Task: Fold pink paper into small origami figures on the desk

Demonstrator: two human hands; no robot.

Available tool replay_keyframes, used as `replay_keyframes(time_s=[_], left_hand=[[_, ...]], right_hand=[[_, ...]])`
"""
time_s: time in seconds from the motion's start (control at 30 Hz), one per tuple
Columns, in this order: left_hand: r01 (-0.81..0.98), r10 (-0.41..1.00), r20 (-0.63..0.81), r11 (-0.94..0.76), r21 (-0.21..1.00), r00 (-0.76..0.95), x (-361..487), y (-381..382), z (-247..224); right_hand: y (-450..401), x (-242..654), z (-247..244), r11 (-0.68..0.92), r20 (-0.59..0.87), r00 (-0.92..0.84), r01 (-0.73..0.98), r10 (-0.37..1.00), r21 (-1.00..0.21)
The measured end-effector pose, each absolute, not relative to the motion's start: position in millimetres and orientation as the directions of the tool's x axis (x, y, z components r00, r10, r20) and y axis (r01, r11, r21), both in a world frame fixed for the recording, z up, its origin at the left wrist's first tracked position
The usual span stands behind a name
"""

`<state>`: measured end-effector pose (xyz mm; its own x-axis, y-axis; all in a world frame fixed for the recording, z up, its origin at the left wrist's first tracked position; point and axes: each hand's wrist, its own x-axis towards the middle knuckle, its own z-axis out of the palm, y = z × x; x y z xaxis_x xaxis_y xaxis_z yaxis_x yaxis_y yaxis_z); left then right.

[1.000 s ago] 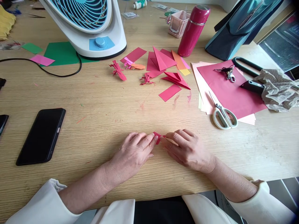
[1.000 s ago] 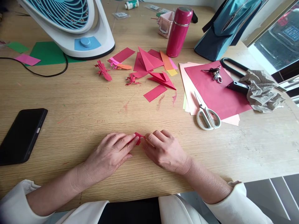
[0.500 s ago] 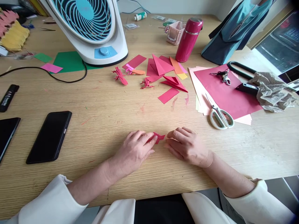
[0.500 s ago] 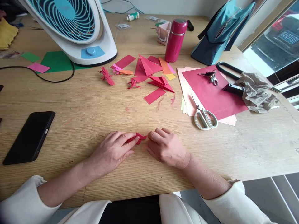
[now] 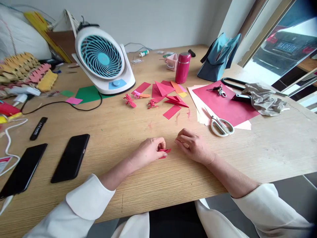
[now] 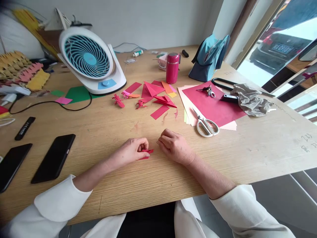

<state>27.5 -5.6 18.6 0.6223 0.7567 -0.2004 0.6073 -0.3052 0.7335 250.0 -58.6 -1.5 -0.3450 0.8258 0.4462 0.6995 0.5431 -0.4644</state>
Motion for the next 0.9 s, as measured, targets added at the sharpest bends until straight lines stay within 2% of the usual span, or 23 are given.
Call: replay_keyframes(time_s=[0.07,0.17,0.27,0.33,0.43,0.53,0.7,0.9], left_hand=[[0.555,0.766,-0.189,-0.25,0.794,0.615,27.2,4.9,25.2],[0.369,0.797,-0.069,-0.199,0.908,0.6,29.7,20.4,37.4],[0.105,0.849,0.028,-0.098,0.99,0.528,35.4,27.0,45.2],[-0.043,0.903,0.041,-0.024,0.999,0.427,38.3,27.0,47.7],[-0.09,0.922,0.046,-0.012,0.996,0.384,38.2,27.6,50.4],[-0.103,0.93,0.047,-0.01,0.995,0.365,33.0,33.1,51.3],[-0.026,0.943,0.067,-0.062,0.998,0.325,23.3,43.4,37.8],[0.085,0.919,0.025,-0.064,0.994,0.392,19.8,42.2,16.9]], right_hand=[[-57.1,249.6,-2.5,0.472,0.405,-0.264,0.65,0.875,-0.596],[-51.5,241.1,1.6,0.33,0.291,-0.158,0.481,0.944,-0.812],[-39.0,224.5,11.9,0.25,0.192,-0.228,0.262,0.954,-0.932],[-26.9,213.0,18.9,0.235,0.191,-0.221,0.189,0.956,-0.953],[-7.2,200.8,24.5,0.235,0.212,-0.148,0.168,0.966,-0.957],[8.1,193.7,21.9,0.253,0.225,-0.168,0.172,0.96,-0.952],[17.5,183.4,0.1,0.287,0.268,-0.153,0.116,0.951,-0.951],[11.1,178.4,-22.4,0.179,0.174,-0.148,0.019,0.973,-0.984]])
